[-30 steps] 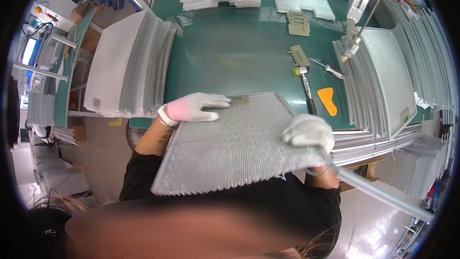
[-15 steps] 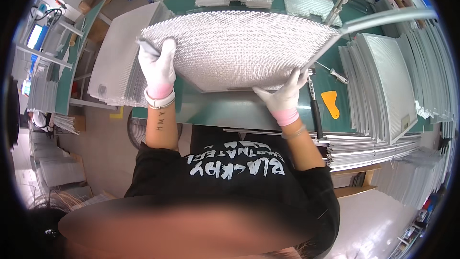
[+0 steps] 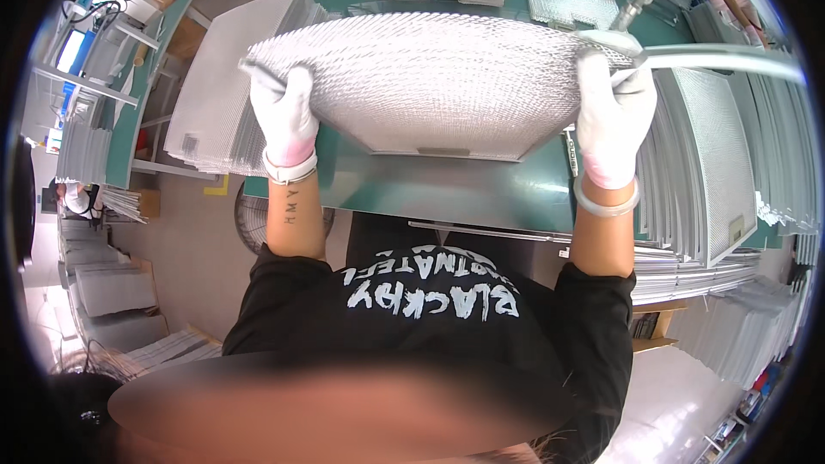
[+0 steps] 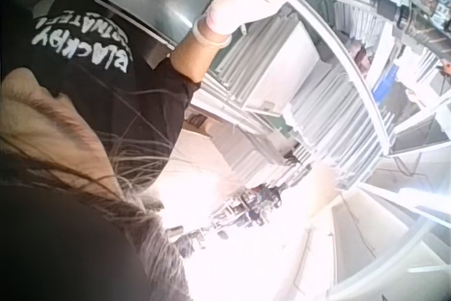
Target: Assembling metallic mesh filters by attaching frames and small metal components using a hammer and scraper.
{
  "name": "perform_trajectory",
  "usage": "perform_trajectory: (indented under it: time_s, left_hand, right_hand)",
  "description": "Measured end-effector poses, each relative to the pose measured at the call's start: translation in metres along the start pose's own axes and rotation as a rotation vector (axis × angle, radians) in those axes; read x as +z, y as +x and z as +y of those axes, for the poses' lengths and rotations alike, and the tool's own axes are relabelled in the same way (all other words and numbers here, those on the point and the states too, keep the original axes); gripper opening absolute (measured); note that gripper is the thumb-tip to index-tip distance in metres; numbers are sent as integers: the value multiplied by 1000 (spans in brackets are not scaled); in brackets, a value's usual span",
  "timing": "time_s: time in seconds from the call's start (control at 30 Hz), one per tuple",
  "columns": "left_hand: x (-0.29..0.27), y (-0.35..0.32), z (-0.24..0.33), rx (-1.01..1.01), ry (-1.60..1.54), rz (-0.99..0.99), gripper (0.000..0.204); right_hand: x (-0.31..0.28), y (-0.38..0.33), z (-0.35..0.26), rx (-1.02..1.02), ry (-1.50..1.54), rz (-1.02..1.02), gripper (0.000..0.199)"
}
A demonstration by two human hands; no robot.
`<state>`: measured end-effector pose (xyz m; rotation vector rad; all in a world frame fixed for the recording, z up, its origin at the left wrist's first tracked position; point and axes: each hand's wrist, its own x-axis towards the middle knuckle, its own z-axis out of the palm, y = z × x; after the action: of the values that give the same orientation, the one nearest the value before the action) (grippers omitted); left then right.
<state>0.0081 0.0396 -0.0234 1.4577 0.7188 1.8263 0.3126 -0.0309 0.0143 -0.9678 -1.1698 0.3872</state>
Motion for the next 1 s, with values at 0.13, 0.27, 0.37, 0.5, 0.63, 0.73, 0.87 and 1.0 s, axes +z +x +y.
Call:
perform_trajectory:
  time_s: [0.13, 0.27, 0.37, 0.5, 0.63, 0.73, 0.87, 1.0]
  left_hand:
    - [1, -21, 12, 151, -81, -182, 24]
    - [-26, -39, 10, 165, -135, -712, 19]
    - [-55, -63, -32, -115, 25, -1174, 36]
    - [-58, -75, -58, 40, 464, -1282, 46]
    - [-48, -65, -74, 55, 511, -1364, 49]
    - [-49, -62, -76, 11, 505, -1373, 41]
    - [-58, -70, -76, -114, 1035, -1248, 40]
    - [-45, -56, -20, -492, 438, -1059, 45]
  right_hand:
    - [-19, -19, 27, -65, 48, 91, 11]
    - [-26, -42, 13, -191, 221, -141, 23]
    - [-39, -63, 6, -210, 383, -386, 24]
    - [-40, -92, -11, -307, 350, -350, 22]
    - [-41, -104, -16, -262, 319, -277, 23]
    - [-46, -100, -13, -274, 299, -346, 21]
    - [-43, -94, -11, -242, 371, -319, 26]
    - [-53, -69, 3, -163, 293, -371, 29]
